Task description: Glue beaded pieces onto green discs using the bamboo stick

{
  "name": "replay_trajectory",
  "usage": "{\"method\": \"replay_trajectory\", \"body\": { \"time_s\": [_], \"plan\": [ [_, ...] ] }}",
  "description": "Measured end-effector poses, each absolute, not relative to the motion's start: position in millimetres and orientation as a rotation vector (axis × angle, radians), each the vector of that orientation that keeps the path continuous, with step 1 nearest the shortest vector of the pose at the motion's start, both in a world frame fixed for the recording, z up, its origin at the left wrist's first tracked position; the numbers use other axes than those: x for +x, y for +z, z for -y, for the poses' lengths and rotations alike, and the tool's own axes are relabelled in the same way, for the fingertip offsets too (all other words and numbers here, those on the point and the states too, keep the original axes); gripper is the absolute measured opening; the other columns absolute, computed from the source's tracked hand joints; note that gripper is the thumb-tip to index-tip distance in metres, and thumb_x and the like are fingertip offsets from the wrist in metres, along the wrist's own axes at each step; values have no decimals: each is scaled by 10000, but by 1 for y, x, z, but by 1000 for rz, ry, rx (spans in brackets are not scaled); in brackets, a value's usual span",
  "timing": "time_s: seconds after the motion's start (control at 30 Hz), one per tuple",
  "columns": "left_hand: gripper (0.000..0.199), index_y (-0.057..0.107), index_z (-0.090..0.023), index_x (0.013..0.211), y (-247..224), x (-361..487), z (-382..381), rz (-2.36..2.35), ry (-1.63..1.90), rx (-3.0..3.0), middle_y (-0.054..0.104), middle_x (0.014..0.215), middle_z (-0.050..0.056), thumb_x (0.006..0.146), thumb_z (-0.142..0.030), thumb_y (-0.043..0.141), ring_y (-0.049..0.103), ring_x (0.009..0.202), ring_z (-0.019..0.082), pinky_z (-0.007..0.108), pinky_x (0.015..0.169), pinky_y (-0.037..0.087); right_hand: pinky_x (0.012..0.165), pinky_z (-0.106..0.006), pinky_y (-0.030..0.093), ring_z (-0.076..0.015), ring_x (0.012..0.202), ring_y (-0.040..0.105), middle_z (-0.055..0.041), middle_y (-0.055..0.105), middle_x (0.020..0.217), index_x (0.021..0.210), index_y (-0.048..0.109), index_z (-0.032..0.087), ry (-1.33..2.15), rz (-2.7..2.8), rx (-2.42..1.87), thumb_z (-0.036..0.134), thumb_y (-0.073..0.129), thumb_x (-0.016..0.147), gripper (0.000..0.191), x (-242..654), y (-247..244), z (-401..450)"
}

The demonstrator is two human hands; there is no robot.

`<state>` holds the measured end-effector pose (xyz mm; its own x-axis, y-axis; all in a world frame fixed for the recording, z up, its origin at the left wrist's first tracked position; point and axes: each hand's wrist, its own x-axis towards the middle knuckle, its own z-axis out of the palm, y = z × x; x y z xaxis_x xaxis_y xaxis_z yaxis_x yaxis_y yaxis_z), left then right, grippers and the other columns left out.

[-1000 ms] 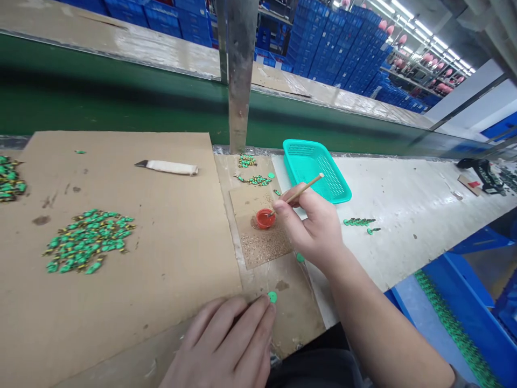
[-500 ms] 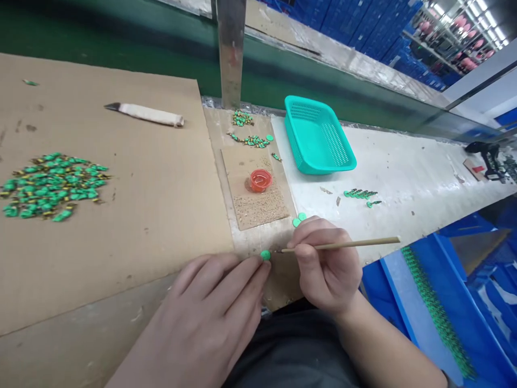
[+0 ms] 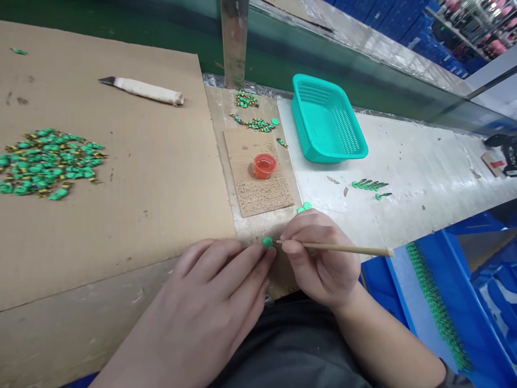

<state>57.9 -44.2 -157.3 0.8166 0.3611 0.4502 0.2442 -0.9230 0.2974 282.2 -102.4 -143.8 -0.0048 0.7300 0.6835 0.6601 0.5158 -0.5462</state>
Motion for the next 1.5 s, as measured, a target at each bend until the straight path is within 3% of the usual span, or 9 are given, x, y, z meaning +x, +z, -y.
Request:
{"method": "replay_trajectory", "body": {
  "time_s": [0.27, 0.43, 0.63, 0.73, 0.87, 1.0, 1.17, 1.5],
  "plan": [
    [379, 753, -105, 1493, -157, 56, 43, -447, 727, 2783, 842, 1348, 97, 1209, -208, 523, 664, 1189, 313, 522, 1082, 469, 690, -370, 645, -198, 766, 722, -14, 728, 879, 1099, 622, 275, 112, 1713, -1206, 152, 661, 1149, 139, 281, -144, 102],
    [402, 753, -164, 1526, -156, 57, 43, -465, 724, 2791, 848, 1336, 81, 1204, -225, 521, 693, 1165, 302, 510, 1073, 486, 668, -368, 650, -199, 757, 730, -6, 724, 870, 1102, 624, 286, 100, 1714, -1208, 148, 654, 1147, 148, 281, -146, 102],
    [363, 780, -140, 1436, -155, 58, 42, -454, 745, 2792, 850, 1353, 69, 1220, -231, 503, 672, 1170, 287, 502, 1063, 473, 704, -427, 681, -227, 803, 754, -29, 769, 925, 1222, 683, 298, 28, 1572, -1170, 196, 675, 1164, 117, 284, -138, 100],
    [362, 793, -150, 1399, -154, 59, 42, -463, 757, 2802, 849, 1350, 62, 1219, -222, 488, 668, 1154, 279, 495, 1049, 471, 766, -445, 682, -233, 848, 758, -31, 765, 955, 1148, 695, 323, -13, 1468, -1245, 255, 672, 1190, 84, 290, -119, 82],
    [377, 795, -178, 1426, -156, 59, 44, -495, 783, 2788, 853, 1327, 62, 1209, -225, 489, 682, 1153, 275, 486, 1053, 466, 769, -413, 660, -204, 815, 701, -10, 700, 941, 1017, 663, 313, -22, 1476, -1346, 344, 672, 1206, 192, 304, -100, 36],
    [358, 803, -178, 1423, -158, 59, 41, -475, 815, 2776, 862, 1332, 54, 1199, -230, 529, 684, 1150, 265, 475, 1070, 453, 769, -382, 623, -188, 821, 675, 0, 680, 940, 927, 592, 289, 8, 1605, -1366, 313, 682, 1189, 278, 315, -105, 0],
    [349, 820, -176, 1397, -157, 58, 36, -422, 837, 2794, 870, 1310, 49, 1184, -223, 549, 677, 1128, 258, 459, 1047, 451, 776, -367, 578, -186, 800, 666, 13, 663, 900, 901, 526, 285, 52, 1661, -1302, 233, 668, 1178, 316, 316, -118, -8],
    [357, 816, -158, 1406, -160, 57, 39, -436, 818, 2790, 866, 1322, 56, 1189, -221, 540, 664, 1145, 274, 481, 1066, 440, 758, -332, 531, -172, 774, 628, 31, 626, 873, 909, 512, 284, -1, 1686, -1276, 246, 663, 1194, 325, 318, -122, -12]
  ]
}}
